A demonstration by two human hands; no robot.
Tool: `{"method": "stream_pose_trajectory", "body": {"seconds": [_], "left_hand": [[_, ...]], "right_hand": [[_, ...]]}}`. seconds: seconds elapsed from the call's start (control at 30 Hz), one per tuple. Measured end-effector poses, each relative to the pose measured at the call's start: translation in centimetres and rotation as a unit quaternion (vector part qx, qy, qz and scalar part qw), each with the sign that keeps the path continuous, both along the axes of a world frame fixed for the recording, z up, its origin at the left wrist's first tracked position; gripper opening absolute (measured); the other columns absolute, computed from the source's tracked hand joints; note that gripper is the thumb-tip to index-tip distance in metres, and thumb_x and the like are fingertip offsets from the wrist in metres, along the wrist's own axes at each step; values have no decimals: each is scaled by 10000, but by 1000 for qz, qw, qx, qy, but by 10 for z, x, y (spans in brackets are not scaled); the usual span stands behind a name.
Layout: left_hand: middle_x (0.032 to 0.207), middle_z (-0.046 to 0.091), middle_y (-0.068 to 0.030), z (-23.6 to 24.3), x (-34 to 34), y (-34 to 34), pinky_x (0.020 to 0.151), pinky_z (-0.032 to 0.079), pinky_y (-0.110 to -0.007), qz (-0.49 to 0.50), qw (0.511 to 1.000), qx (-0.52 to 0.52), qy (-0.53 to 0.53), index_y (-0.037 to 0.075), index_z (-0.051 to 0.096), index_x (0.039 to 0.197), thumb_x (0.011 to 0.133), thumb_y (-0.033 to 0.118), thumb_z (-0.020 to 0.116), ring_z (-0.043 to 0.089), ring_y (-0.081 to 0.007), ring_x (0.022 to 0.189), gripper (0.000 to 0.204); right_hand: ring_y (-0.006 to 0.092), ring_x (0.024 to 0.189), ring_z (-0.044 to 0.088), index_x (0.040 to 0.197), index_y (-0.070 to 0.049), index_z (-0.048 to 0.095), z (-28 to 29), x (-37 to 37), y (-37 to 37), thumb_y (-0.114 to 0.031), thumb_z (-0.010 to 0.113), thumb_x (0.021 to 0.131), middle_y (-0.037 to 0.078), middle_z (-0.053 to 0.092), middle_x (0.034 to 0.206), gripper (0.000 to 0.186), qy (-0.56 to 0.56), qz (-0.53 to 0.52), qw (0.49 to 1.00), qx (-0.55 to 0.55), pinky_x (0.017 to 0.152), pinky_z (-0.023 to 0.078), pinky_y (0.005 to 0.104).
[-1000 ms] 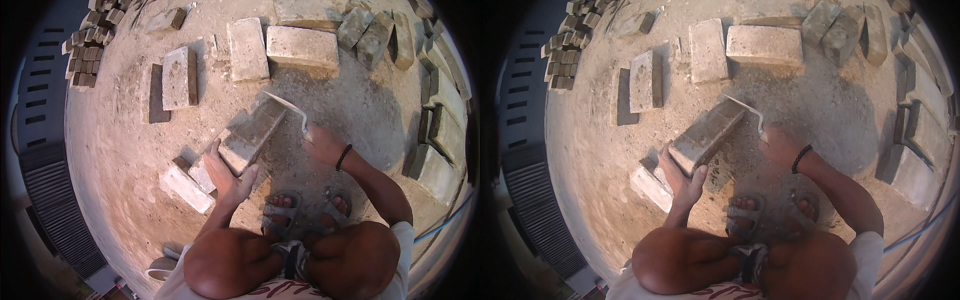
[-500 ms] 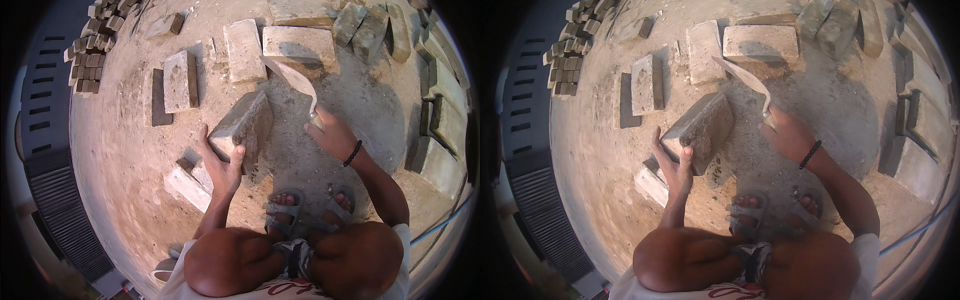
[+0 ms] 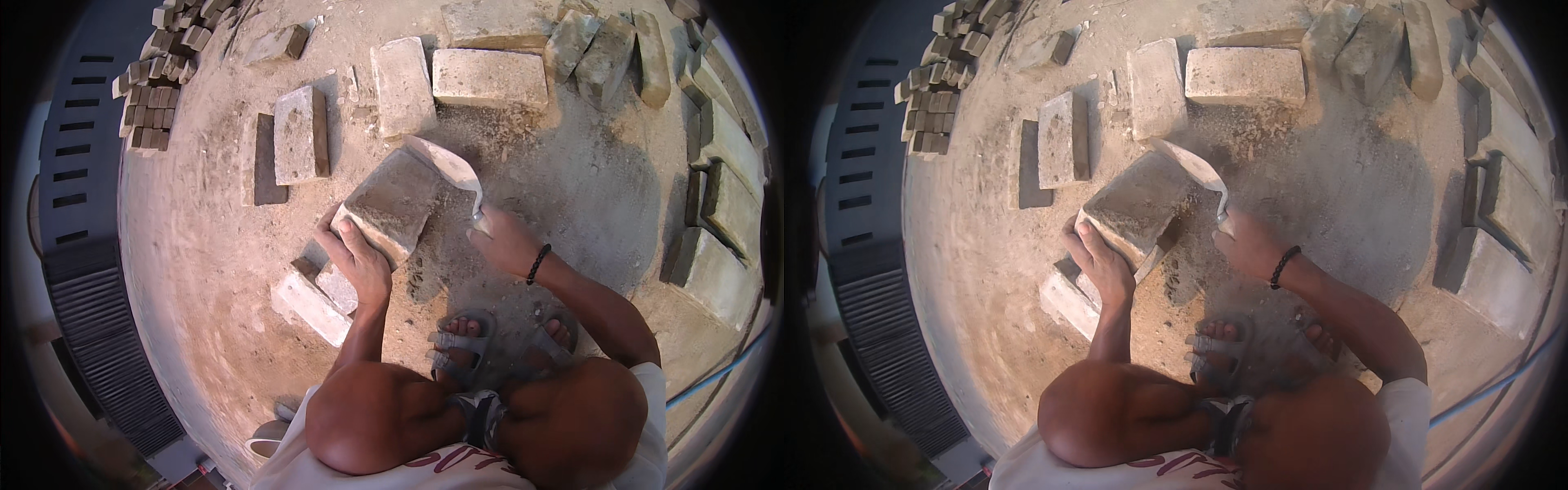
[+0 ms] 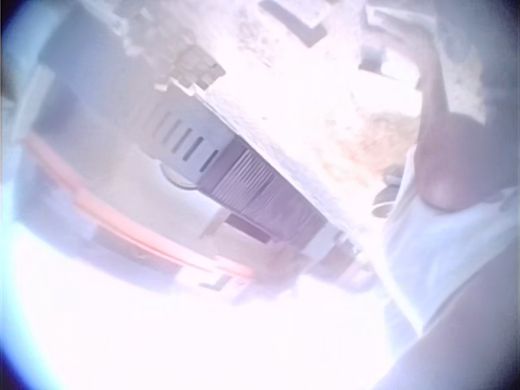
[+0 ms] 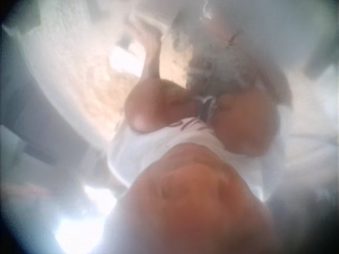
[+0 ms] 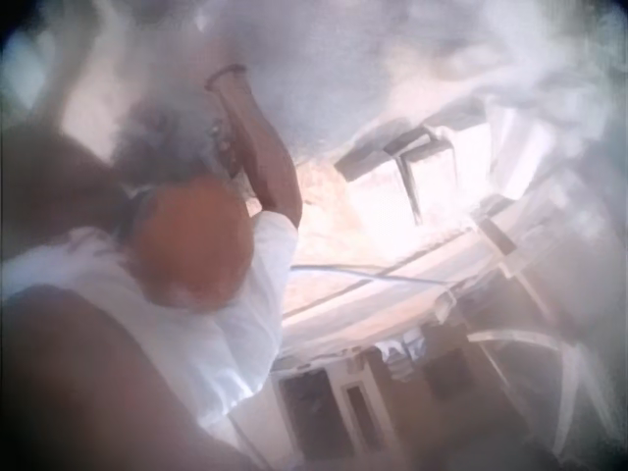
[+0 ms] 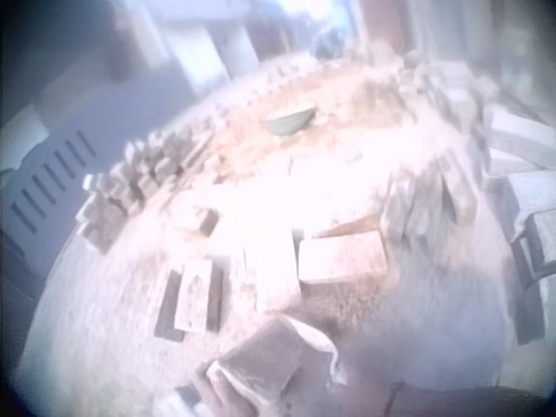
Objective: The person uses a hand chisel to chip and shape the edges of rectangular stone blocks. They repeatedly reposition each block and strike it with the chisel to remove material from the corners and faces. The shaped blocks are placed on the ground among other similar blocks.
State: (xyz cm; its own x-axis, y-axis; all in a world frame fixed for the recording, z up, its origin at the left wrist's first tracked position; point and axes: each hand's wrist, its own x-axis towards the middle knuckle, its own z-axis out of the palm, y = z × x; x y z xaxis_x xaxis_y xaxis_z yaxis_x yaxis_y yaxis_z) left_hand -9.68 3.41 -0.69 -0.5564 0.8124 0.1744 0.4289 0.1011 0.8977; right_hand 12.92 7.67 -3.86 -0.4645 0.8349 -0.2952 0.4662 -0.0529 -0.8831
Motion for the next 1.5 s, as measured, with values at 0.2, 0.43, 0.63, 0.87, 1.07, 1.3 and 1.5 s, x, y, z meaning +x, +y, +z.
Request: {"method": "stream_pose_trajectory", "body": {"seconds": [0.2, 0.43, 0.63, 0.87, 1.07, 1.3, 1.5], "left_hand": [[1133, 491, -155, -4, 11, 13, 981, 378, -367, 5, 999, 26, -20, -44, 442, 1256, 1083, 388, 354, 479, -208, 1056, 473], [1131, 493, -160, -1, -6, 8, 982, 377, -369, 5, 999, 25, 25, -54, 436, 1243, 1085, 361, 343, 482, -218, 1064, 454], [1132, 510, -143, 7, 7, 24, 970, 388, -358, -29, 999, 28, -21, -28, 444, 1234, 1089, 377, 310, 487, -192, 1050, 451], [1132, 512, -145, 6, 8, 24, 974, 392, -362, -3, 999, 22, -40, -31, 442, 1234, 1089, 372, 317, 490, -192, 1056, 446], [1154, 511, -162, 2, -11, 14, 959, 405, -358, 12, 1000, 4, -5, -50, 437, 1249, 1089, 339, 327, 497, -200, 1058, 434], [1101, 524, -139, 6, 5, 24, 941, 412, -368, -12, 1000, 25, 4, -29, 463, 1215, 1081, 405, 300, 499, -192, 1034, 483], [1131, 524, -173, 5, 3, 26, 953, 404, -385, -22, 999, 30, 3, -51, 459, 1218, 1086, 307, 318, 503, -214, 1045, 407]], "right_hand": [[481, 860, 639, 1101, 22, 560, 41, -7, -23, -254, 609, 905, 274, 663, 883, 342, 53, 43, 997, 43, 747, 507, 532], [470, 856, 651, 1131, 39, 557, 39, -3, 8, -257, 614, 898, 283, 660, 856, 382, -26, 30, 999, -1, 751, 520, 521], [454, 867, 663, 1139, 37, 551, -15, 14, -16, -245, 643, 880, 275, 665, 872, 394, -66, 43, 996, -38, 757, 527, 511], [471, 852, 647, 1101, 36, 543, 58, -2, -39, -239, 637, 891, 270, 662, 879, 359, 59, 91, 994, -15, 723, 509, 524], [470, 822, 643, 1066, 30, 544, -3, 15, -8, -223, 628, 894, 272, 656, 859, 317, -71, -15, 997, -15, 711, 506, 517], [476, 813, 642, 1011, 23, 558, 17, -4, 0, -224, 634, 885, 274, 649, 826, 287, -45, 60, 997, -2, 697, 512, 517], [470, 790, 641, 1072, 22, 569, 55, -9, 1, -226, 634, 896, 267, 640, 807, 312, 76, 65, 992, 75, 689, 504, 498]]}}
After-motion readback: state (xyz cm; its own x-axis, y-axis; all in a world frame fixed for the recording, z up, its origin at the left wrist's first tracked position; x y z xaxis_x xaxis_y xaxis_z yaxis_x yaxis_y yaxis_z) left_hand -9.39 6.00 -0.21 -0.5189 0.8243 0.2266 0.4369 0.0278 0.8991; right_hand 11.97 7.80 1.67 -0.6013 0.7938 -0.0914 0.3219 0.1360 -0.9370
